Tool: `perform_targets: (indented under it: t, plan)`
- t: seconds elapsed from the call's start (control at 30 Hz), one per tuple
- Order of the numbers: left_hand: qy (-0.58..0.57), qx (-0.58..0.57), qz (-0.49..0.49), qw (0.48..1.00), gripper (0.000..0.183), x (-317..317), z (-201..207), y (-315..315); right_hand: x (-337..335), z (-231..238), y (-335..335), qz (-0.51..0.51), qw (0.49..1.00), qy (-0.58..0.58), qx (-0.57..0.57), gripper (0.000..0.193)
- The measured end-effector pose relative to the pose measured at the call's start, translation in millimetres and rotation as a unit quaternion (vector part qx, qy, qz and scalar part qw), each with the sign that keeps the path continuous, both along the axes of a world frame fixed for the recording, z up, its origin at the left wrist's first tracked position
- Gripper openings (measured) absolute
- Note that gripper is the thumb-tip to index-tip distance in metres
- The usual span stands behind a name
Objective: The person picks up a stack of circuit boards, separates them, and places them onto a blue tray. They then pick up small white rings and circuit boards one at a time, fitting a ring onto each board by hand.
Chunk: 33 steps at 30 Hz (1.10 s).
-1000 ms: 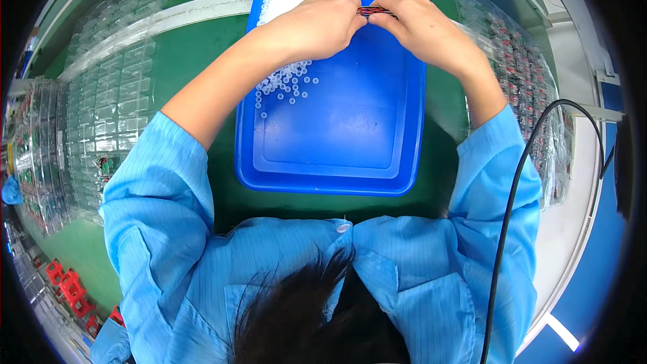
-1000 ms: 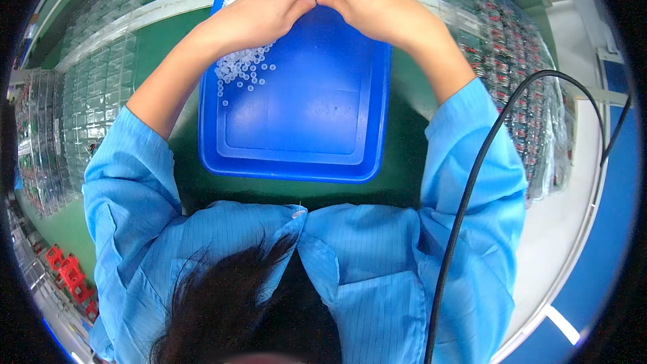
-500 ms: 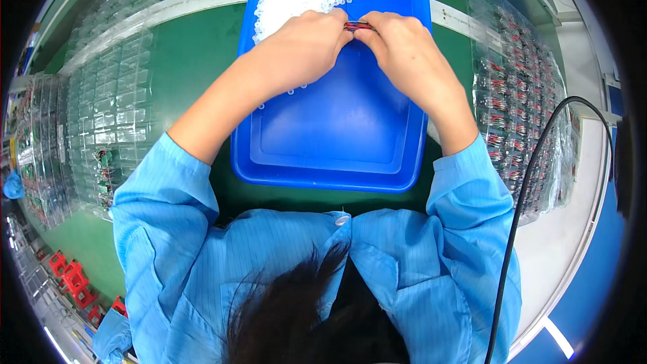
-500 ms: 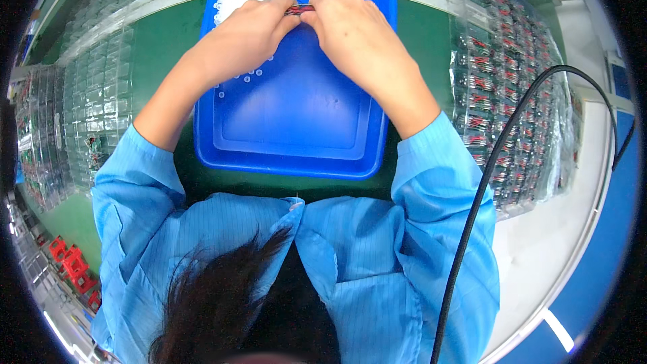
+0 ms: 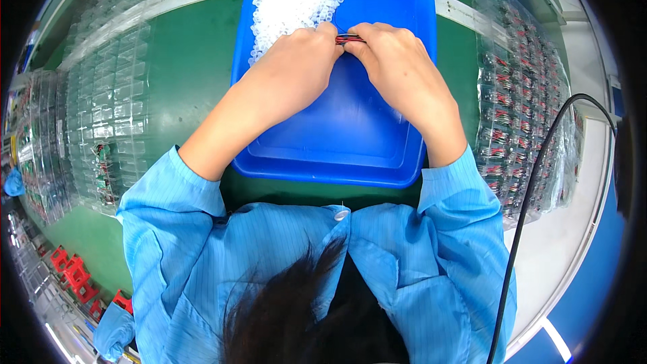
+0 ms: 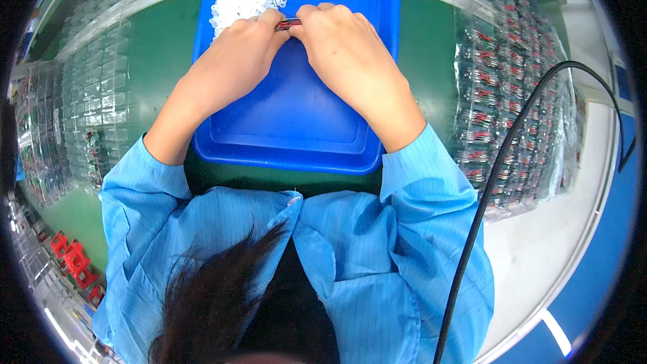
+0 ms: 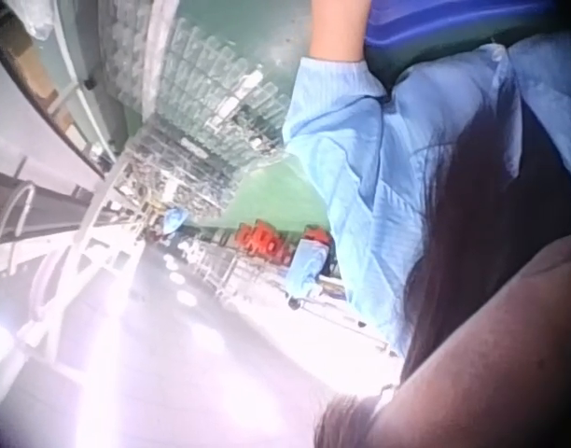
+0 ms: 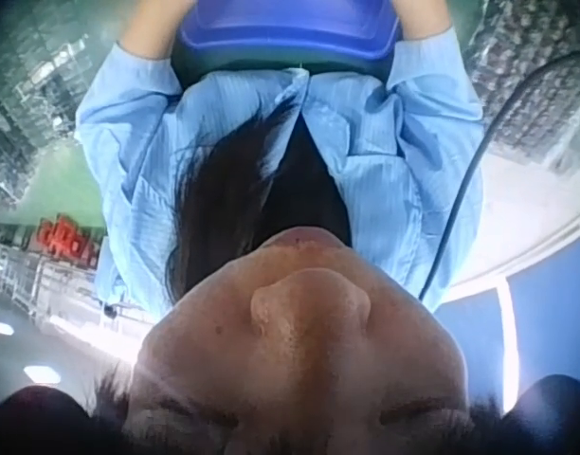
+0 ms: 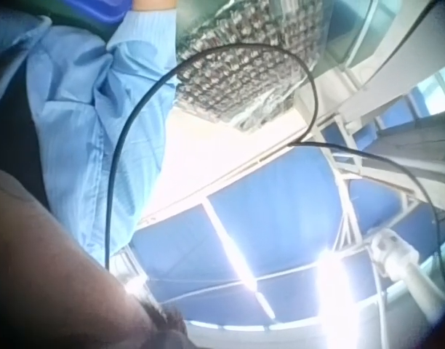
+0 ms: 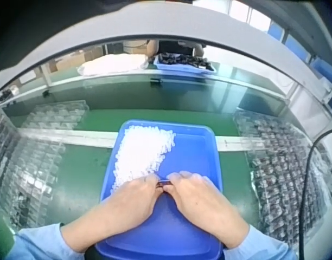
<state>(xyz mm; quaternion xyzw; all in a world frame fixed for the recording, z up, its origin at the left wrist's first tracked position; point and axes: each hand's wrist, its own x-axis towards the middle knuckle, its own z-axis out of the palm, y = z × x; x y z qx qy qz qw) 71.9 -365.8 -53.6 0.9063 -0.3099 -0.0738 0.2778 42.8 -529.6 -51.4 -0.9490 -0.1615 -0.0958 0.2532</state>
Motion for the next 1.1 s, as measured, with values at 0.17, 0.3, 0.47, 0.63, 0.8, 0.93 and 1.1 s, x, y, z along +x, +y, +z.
perform_targets:
  t: [0.17,0.3,0.47,0.63,0.8,0.93,1.1]
  plan:
    - [0.086,0.032,-0.192,0.977,0.023,9.1,35.9,15.6,-3.7,34.5,-17.4,0.095,0.994,0.032,-0.038,0.018]
    - [0.216,0.094,-0.384,0.893,0.025,15.4,68.1,23.1,-5.2,66.0,-19.7,0.303,0.911,0.281,0.004,0.026]
    - [0.302,0.085,-0.538,0.783,0.027,12.3,65.3,25.8,-10.4,51.2,-6.4,0.463,0.809,0.348,0.103,0.03]
    - [0.083,0.185,-0.29,0.935,0.021,28.9,63.9,36.5,5.0,51.2,-7.4,0.214,0.964,0.124,-0.096,0.024]
    - [-0.102,0.326,-0.146,0.928,0.025,24.5,44.6,35.3,22.7,25.2,-21.0,0.046,0.995,0.08,-0.039,0.021]
    - [0.222,-0.309,0.026,0.925,0.024,29.5,29.3,6.5,31.6,31.8,-13.4,-0.026,0.755,0.195,0.625,0.035]
    - [0.439,-0.626,0.083,0.64,0.03,23.6,24.2,-45.2,41.7,4.7,5.7,-0.086,0.742,0.121,0.654,0.033]
